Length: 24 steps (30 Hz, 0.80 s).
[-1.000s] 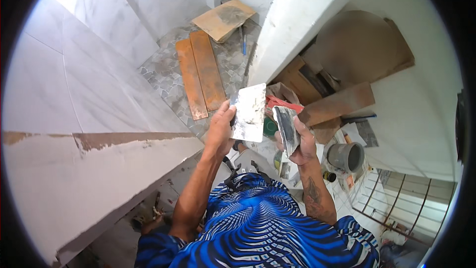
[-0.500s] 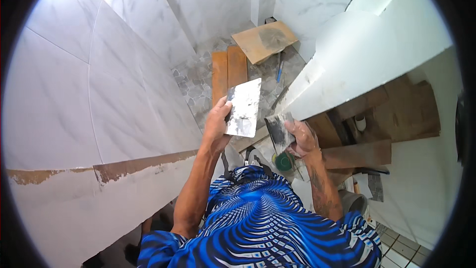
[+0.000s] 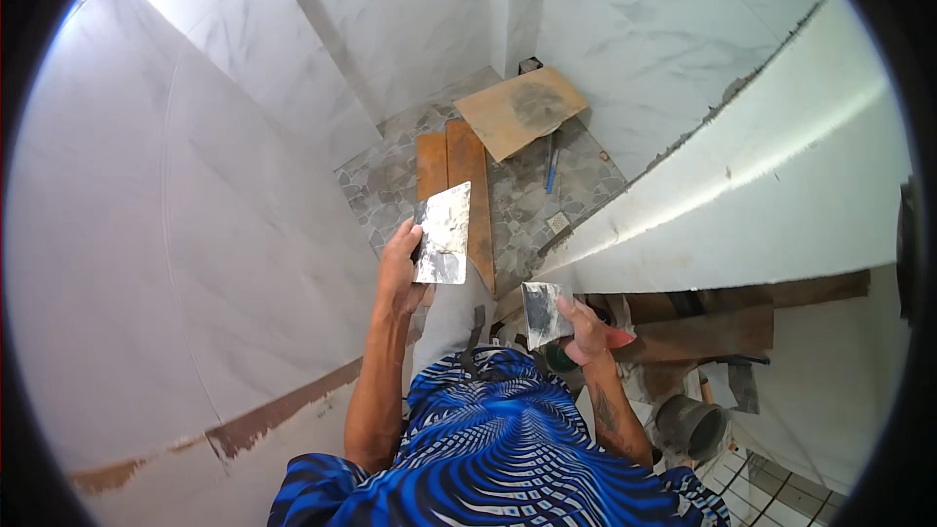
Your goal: The person mixes putty using scrapers and applies it into the seams between wall tiles using putty knives and a spreader.
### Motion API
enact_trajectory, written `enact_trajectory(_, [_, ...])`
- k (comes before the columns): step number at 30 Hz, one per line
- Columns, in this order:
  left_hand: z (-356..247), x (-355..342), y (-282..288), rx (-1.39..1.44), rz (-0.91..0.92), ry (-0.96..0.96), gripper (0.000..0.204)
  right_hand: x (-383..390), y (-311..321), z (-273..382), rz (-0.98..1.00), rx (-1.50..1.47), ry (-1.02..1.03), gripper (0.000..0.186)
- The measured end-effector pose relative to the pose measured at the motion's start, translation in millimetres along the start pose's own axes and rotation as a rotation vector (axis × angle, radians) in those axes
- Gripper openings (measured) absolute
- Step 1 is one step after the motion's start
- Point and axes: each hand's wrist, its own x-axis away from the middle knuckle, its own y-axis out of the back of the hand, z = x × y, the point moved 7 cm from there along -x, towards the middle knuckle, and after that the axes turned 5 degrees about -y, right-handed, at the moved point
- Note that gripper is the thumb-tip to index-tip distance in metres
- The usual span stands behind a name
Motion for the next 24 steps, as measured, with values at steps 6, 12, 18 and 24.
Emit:
enact_trajectory(6, [-10.3, -78.5, -8.9, 0.023, 0.060, 0.074, 0.038, -28.0, 2.4, 17.2, -0.135, 0.102, 0.051, 0.033])
enact_trajectory(12, [-23.7, -169.5, 16.4, -0.014, 0.099, 0.119, 0.037, -101.4, -17.6, 23.9, -0.227, -0.109, 0.078, 0.031])
enact_trajectory(18, [-87.1, -265.9, 70.6, -0.098, 0.073, 0.154, 0.039, -202.2, -106.9, 45.9, -0.165, -0.077, -0.041, 0.031])
enact_trajectory(24, [-121.3, -328.8, 92.3, -0.101, 0.119, 0.207, 0.036, -233.8, -156.9, 63.1, -0.133, -0.061, 0.010, 0.042])
